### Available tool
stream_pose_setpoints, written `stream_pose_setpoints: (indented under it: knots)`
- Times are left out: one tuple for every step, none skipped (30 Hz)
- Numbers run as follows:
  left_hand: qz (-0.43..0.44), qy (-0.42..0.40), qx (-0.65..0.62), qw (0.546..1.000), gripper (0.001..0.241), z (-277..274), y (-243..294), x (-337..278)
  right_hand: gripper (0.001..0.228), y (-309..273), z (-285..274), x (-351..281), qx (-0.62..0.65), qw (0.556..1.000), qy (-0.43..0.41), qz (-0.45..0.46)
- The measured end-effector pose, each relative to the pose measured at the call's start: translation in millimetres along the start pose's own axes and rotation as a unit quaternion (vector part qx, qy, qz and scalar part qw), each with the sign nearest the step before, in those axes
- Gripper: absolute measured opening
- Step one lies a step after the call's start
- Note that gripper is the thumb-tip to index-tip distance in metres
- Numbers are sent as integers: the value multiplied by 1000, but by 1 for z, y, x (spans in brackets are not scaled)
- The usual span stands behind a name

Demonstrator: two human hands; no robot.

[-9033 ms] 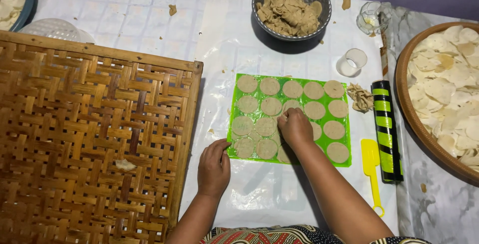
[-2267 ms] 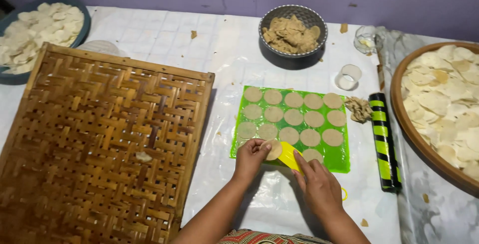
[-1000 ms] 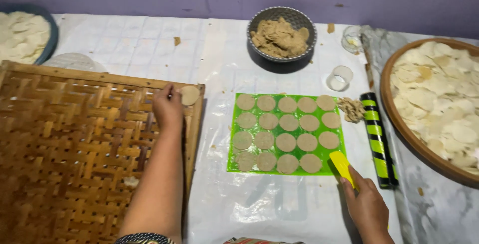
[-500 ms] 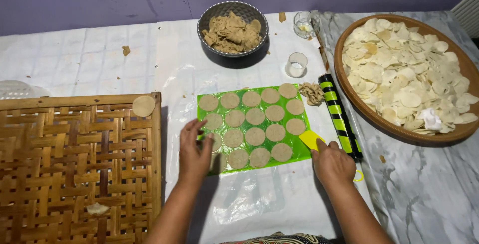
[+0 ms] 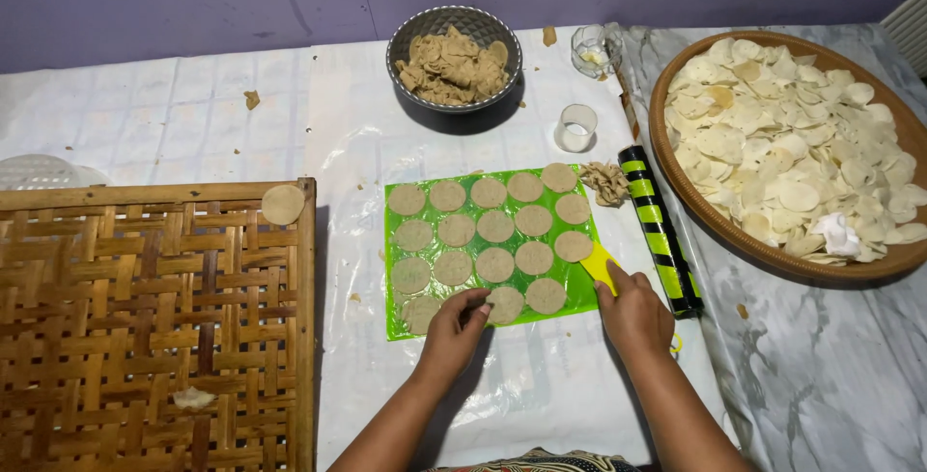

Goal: Rolling out dough and cutting it into circles for crackers using a round cutter and placing them on a tray.

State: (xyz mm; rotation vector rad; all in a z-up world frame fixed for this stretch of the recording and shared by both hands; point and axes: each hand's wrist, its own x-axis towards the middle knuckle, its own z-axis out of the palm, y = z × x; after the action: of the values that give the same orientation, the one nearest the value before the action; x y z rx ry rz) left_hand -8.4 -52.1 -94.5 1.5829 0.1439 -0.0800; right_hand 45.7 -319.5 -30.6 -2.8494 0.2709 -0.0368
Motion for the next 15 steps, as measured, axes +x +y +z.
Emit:
stream_pose_setpoints:
  knots:
    - [1, 2, 0, 1000, 34, 3, -14, 6, 45, 3, 5, -2, 0, 1000, 0, -2]
    - [-22, -11, -70, 997, 37, 6, -29, 13, 46, 5, 10, -5, 56, 998, 21, -15]
    - [-44, -23, -139, 989, 40, 9, -43, 19, 47, 8, 15, -7, 112, 993, 41, -27]
    - [-43, -18, -139, 989, 40, 9, -30, 22, 47, 3, 12, -10, 114, 992, 40, -32]
    - [-117, -25, -211, 970, 43, 10, -18, 26, 47, -1, 9, -13, 150, 983, 72, -80]
    - [-193, -29, -281, 940, 47, 8, -7, 25, 47, -7, 8, -21, 188, 969, 99, -128]
    - [-194, -20, -280, 940, 47, 8, 8, 24, 47, -17, 1, -28, 192, 968, 93, -132]
    - [-244, -32, -336, 909, 52, 6, 24, 24, 46, -28, -5, -33, 205, 955, 97, -190]
    - [-292, -44, -390, 872, 58, 4, 40, 25, 46, -39, -11, -39, 218, 939, 101, -247]
    - [-288, -36, -390, 874, 58, 0, 33, 26, 46, -47, -13, -43, 223, 936, 97, -253]
    - [-250, -35, -390, 885, 52, -4, 27, 27, 48, -55, -14, -47, 188, 941, 68, -273]
    - [-213, -36, -389, 895, 46, -8, 20, 29, 50, -61, -16, -52, 152, 944, 39, -292]
    - [-210, -29, -389, 897, 46, -12, 12, 29, 50, -69, -16, -55, 156, 941, 36, -297]
    - [-158, 4, -312, 937, 40, -16, 3, 29, 50, -77, -17, -60, 118, 946, 18, -300]
    - [-105, 37, -231, 966, 34, -20, -6, 29, 50, -85, -17, -65, 80, 949, 0, -303]
